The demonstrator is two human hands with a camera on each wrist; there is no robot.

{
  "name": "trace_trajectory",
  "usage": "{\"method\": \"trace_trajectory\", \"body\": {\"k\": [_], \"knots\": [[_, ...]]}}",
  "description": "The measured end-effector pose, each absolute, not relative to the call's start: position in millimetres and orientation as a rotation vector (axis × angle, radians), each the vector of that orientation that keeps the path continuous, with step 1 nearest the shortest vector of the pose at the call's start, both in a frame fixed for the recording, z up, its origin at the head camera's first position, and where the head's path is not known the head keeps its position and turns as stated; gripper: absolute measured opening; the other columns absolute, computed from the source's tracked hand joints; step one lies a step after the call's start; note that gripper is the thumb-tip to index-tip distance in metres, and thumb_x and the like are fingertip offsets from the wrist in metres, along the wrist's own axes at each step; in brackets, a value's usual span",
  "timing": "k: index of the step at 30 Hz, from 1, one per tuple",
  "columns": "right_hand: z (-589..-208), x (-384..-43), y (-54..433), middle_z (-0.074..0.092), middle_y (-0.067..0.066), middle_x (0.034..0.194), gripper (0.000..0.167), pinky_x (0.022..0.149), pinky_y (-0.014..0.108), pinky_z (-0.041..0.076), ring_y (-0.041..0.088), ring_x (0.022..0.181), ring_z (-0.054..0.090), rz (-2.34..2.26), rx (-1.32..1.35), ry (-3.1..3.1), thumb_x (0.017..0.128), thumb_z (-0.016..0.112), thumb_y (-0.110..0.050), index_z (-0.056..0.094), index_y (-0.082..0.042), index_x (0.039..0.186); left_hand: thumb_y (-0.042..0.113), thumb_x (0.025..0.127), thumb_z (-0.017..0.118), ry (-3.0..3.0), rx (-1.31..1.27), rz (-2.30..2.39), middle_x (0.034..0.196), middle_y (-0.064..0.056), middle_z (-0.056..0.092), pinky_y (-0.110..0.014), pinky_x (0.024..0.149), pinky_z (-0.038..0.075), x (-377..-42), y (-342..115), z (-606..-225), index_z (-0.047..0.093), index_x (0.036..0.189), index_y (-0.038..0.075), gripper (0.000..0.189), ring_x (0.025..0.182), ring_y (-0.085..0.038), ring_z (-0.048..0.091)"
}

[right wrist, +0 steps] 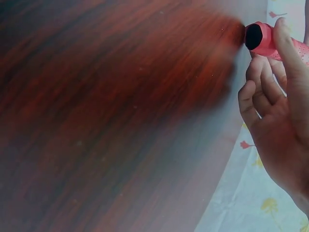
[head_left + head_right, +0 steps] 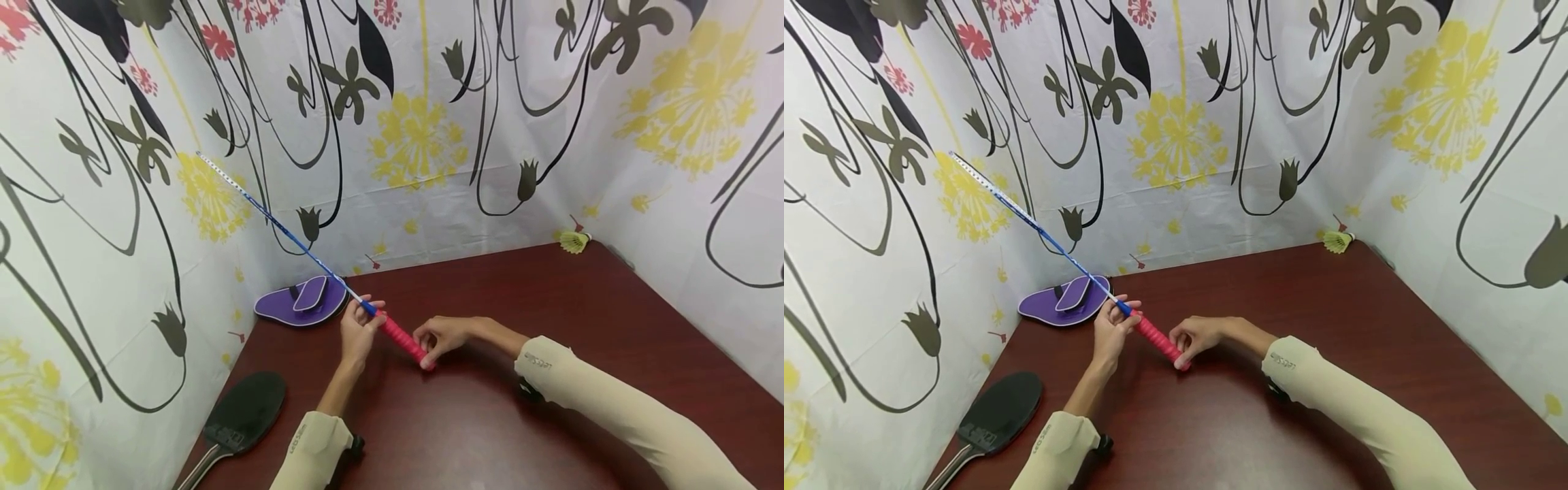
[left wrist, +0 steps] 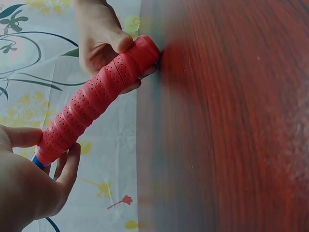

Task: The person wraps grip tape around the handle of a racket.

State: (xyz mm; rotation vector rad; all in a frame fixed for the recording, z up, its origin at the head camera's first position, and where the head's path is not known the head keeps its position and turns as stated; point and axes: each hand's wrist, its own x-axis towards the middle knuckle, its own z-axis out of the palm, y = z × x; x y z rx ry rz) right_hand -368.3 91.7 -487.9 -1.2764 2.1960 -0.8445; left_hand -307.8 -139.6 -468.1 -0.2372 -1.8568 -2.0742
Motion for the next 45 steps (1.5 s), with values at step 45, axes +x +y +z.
{"method": "trace_trajectory", "body": {"k": [45], "knots": [[-446, -377, 271, 0.07, -0.011, 0.088, 0.044, 0.06, 0.029, 0.043, 0.006, 0.069, 0.051, -0.354, -1.16, 3.049, 0.09, 0.082, -0.039, 0.076, -0.017, 0.127, 0.012, 0.089, 0.082, -2.062, -0.275, -1.052, 0.084, -0.005, 0.077, -0.034, 0.068, 0.057, -293, -187, -445, 0.077, 0.094, 0.007, 0.009, 0.072, -0.019, 0.071]]}}
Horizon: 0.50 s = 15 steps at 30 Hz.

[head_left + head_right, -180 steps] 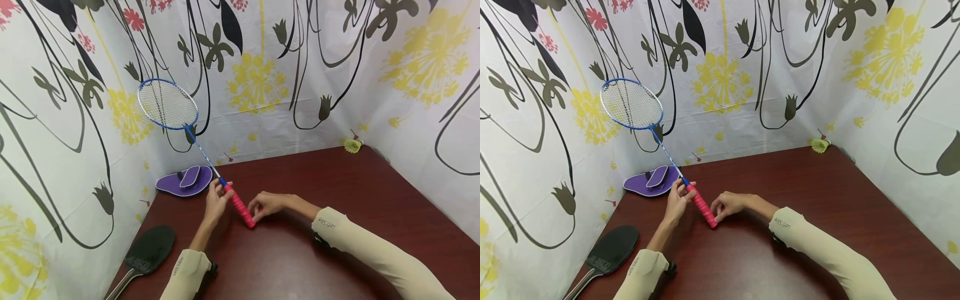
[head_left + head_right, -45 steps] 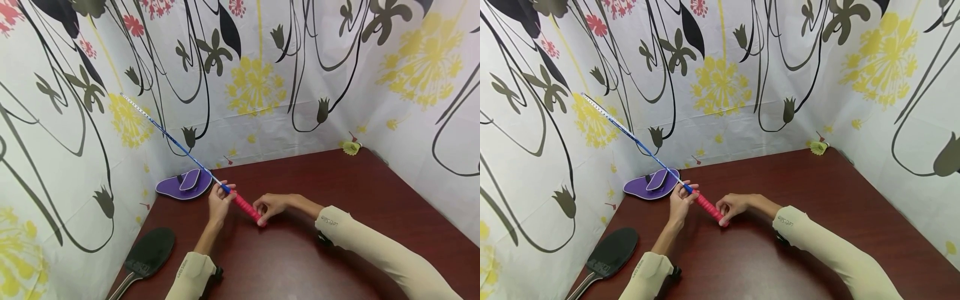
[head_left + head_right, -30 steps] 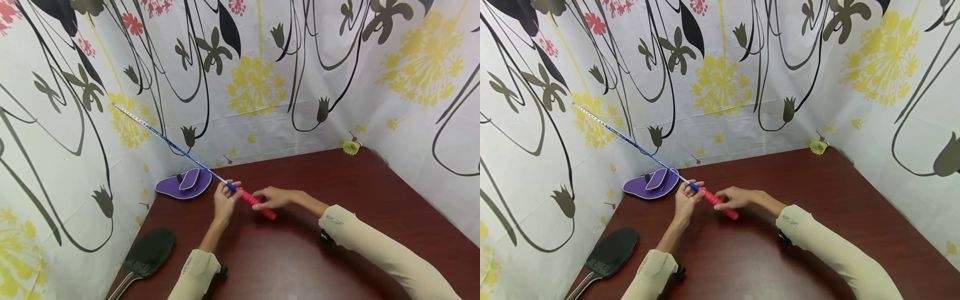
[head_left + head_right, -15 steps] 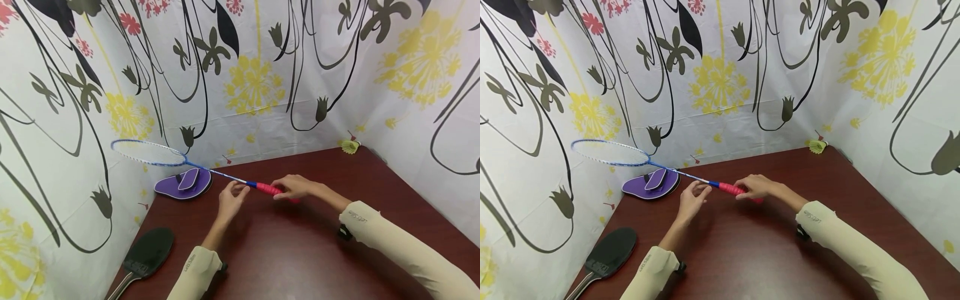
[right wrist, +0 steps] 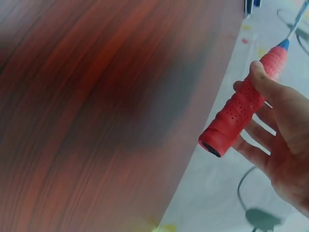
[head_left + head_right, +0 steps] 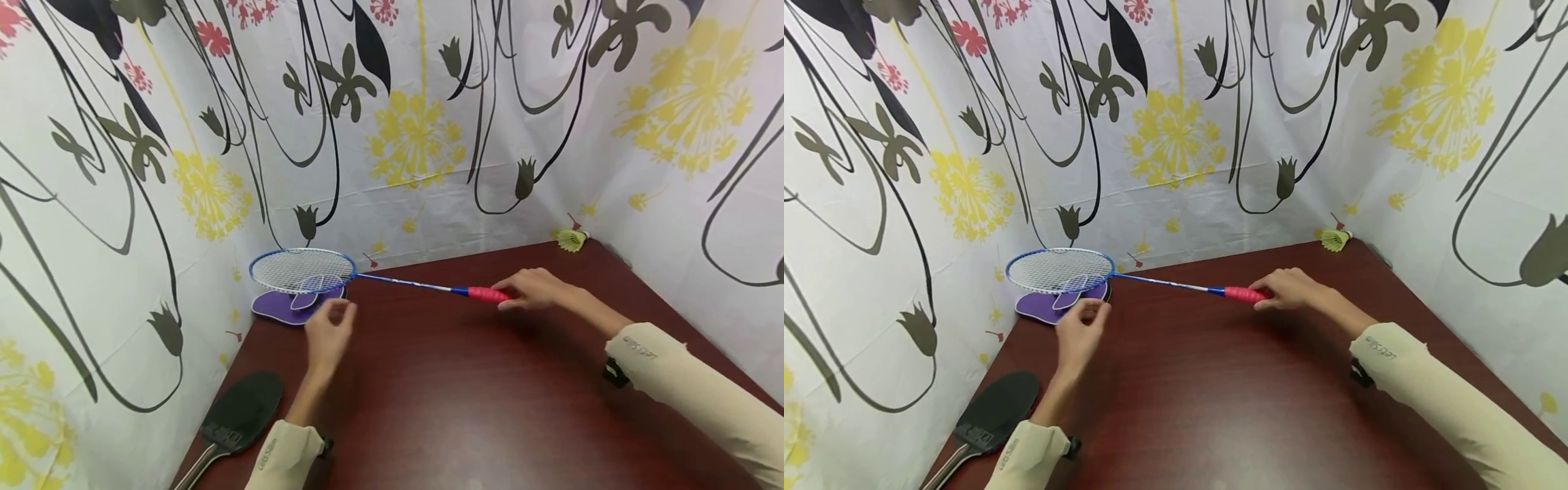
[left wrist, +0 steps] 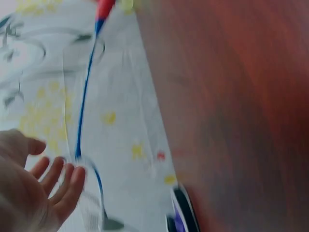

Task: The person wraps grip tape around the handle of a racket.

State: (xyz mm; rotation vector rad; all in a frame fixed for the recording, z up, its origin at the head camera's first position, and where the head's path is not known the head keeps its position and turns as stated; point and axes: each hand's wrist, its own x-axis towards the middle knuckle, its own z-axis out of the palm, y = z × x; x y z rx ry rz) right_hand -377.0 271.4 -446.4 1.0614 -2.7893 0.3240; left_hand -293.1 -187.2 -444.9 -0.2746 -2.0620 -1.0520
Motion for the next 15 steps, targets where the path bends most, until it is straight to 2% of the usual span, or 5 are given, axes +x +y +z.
{"method": "trace_trajectory", "body": {"k": [4, 6, 9, 12, 15], "knots": [[-441, -374, 300, 0.071, -0.011, 0.091, 0.044, 0.06, 0.031, 0.043, 0.007, 0.071, 0.053, 0.309, 0.986, -2.809, 0.088, 0.083, -0.04, 0.076, -0.02, 0.126, 0.014, 0.091, 0.079, -1.89, -0.118, -0.905, 0.075, -0.007, 0.073, -0.026, 0.062, 0.051, -292, -227, -435, 0.073, 0.084, 0.004, 0.013, 0.064, -0.019, 0.066], [-438, -373, 314, 0.071, -0.011, 0.091, 0.044, 0.059, 0.031, 0.042, 0.007, 0.071, 0.052, 0.299, 0.966, -2.809, 0.089, 0.083, -0.042, 0.076, -0.02, 0.127, 0.016, 0.093, 0.077, -1.84, -0.046, -0.975, 0.076, -0.009, 0.072, -0.02, 0.062, 0.049, -290, -246, -430, 0.071, 0.087, 0.001, 0.017, 0.063, -0.014, 0.064], [-436, -372, 332, 0.07, -0.011, 0.089, 0.044, 0.058, 0.03, 0.041, 0.007, 0.07, 0.052, 0.272, 0.918, -2.807, 0.088, 0.084, -0.041, 0.076, -0.021, 0.126, 0.019, 0.098, 0.073, -1.809, -0.018, -1.257, 0.089, -0.015, 0.074, -0.016, 0.059, 0.053, -286, -269, -423, 0.068, 0.106, -0.002, 0.024, 0.066, -0.006, 0.066], [-435, -370, 348, 0.071, -0.01, 0.091, 0.046, 0.059, 0.03, 0.04, 0.008, 0.072, 0.052, 0.252, 0.869, -2.806, 0.086, 0.086, -0.039, 0.076, -0.022, 0.127, 0.024, 0.102, 0.069, -1.856, -0.054, -1.546, 0.108, -0.02, 0.072, -0.026, 0.063, 0.061, -286, -283, -419, 0.06, 0.133, 0.001, 0.04, 0.074, -0.004, 0.071], [-439, -368, 360, 0.073, -0.006, 0.096, 0.047, 0.06, 0.031, 0.04, 0.01, 0.074, 0.054, 0.253, 0.841, -2.821, 0.084, 0.088, -0.036, 0.076, -0.022, 0.127, 0.026, 0.103, 0.067, -1.998, -0.103, -1.691, 0.117, -0.017, 0.07, -0.034, 0.07, 0.063, -288, -292, -419, 0.049, 0.15, 0.007, 0.053, 0.084, -0.008, 0.073]]}}
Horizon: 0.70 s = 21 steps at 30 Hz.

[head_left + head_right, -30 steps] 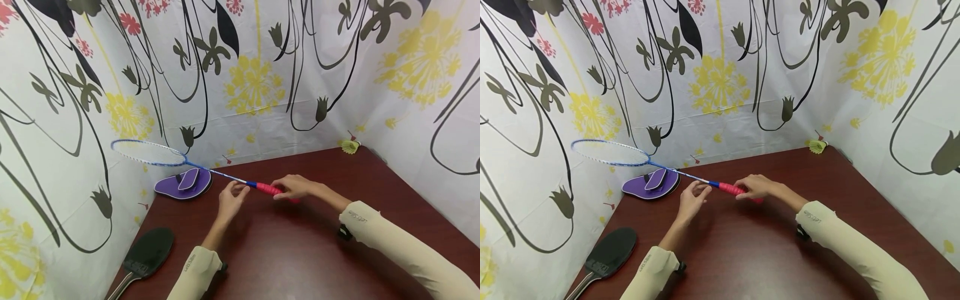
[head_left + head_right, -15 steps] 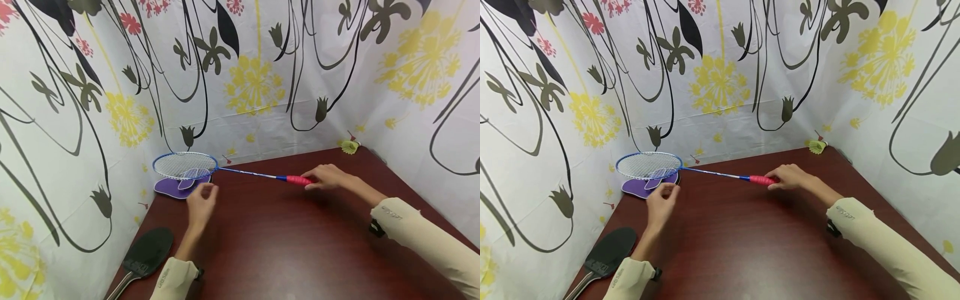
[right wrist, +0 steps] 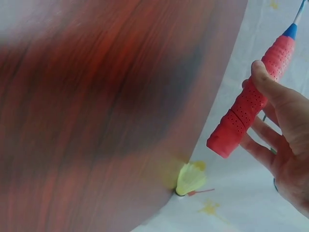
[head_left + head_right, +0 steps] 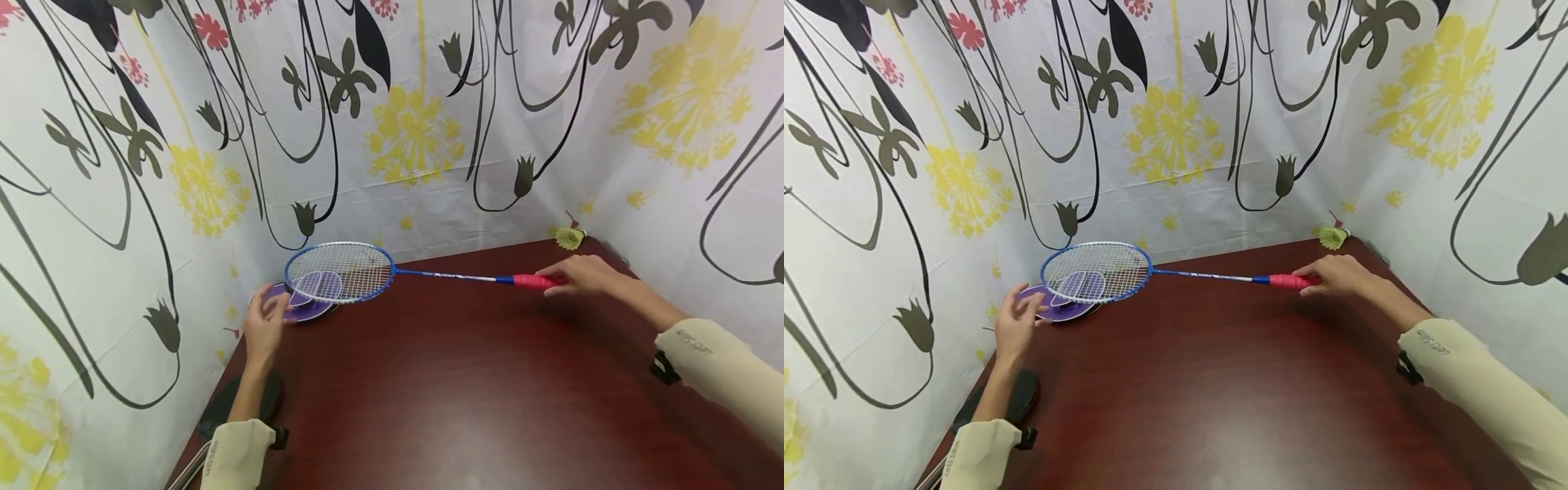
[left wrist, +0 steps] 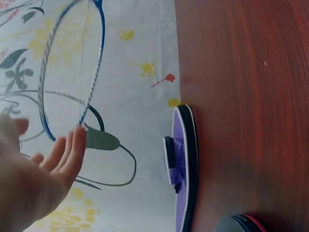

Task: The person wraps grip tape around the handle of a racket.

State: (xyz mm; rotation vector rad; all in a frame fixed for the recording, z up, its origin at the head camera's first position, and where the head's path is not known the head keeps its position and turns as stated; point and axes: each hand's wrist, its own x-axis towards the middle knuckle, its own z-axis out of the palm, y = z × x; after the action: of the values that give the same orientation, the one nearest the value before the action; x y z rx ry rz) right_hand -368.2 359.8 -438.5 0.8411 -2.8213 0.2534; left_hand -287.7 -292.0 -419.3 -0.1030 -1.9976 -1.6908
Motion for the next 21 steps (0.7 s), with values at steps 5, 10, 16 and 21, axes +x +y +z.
{"method": "trace_trajectory", "body": {"k": [5, 10, 16, 21], "knots": [[-445, -366, 371, 0.075, 0.0, 0.103, 0.047, 0.061, 0.032, 0.041, 0.012, 0.078, 0.057, 0.231, 0.847, -2.826, 0.084, 0.087, -0.037, 0.076, -0.02, 0.126, 0.019, 0.104, 0.065, -2.202, -0.179, -1.811, 0.124, -0.019, 0.069, -0.042, 0.078, 0.063, -291, -297, -428, 0.038, 0.159, 0.006, 0.062, 0.09, -0.014, 0.073], [-453, -365, 381, 0.076, 0.001, 0.107, 0.046, 0.062, 0.035, 0.044, 0.017, 0.085, 0.065, 0.183, 0.834, -2.813, 0.083, 0.088, -0.039, 0.077, -0.02, 0.123, 0.012, 0.102, 0.068, -2.355, -0.206, -1.792, 0.123, -0.028, 0.064, -0.045, 0.08, 0.063, -295, -295, -440, 0.041, 0.156, -0.002, 0.062, 0.09, -0.018, 0.073], [-462, -368, 390, 0.072, -0.004, 0.104, 0.042, 0.061, 0.035, 0.047, 0.018, 0.086, 0.067, 0.151, 0.888, -2.755, 0.079, 0.091, -0.038, 0.08, -0.022, 0.116, 0.01, 0.097, 0.073, -2.584, -0.123, -1.664, 0.114, -0.025, 0.07, -0.039, 0.074, 0.063, -295, -288, -455, 0.038, 0.155, -0.005, 0.07, 0.087, -0.027, 0.073], [-470, -370, 394, 0.07, -0.005, 0.103, 0.04, 0.064, 0.035, 0.047, 0.015, 0.087, 0.063, 0.175, 0.865, -2.805, 0.08, 0.09, -0.038, 0.079, -0.023, 0.115, 0.01, 0.091, 0.08, -2.756, -0.052, -1.619, 0.095, -0.015, 0.072, -0.039, 0.068, 0.062, -292, -283, -469, 0.041, 0.152, -0.009, 0.074, 0.076, -0.026, 0.069]]}}
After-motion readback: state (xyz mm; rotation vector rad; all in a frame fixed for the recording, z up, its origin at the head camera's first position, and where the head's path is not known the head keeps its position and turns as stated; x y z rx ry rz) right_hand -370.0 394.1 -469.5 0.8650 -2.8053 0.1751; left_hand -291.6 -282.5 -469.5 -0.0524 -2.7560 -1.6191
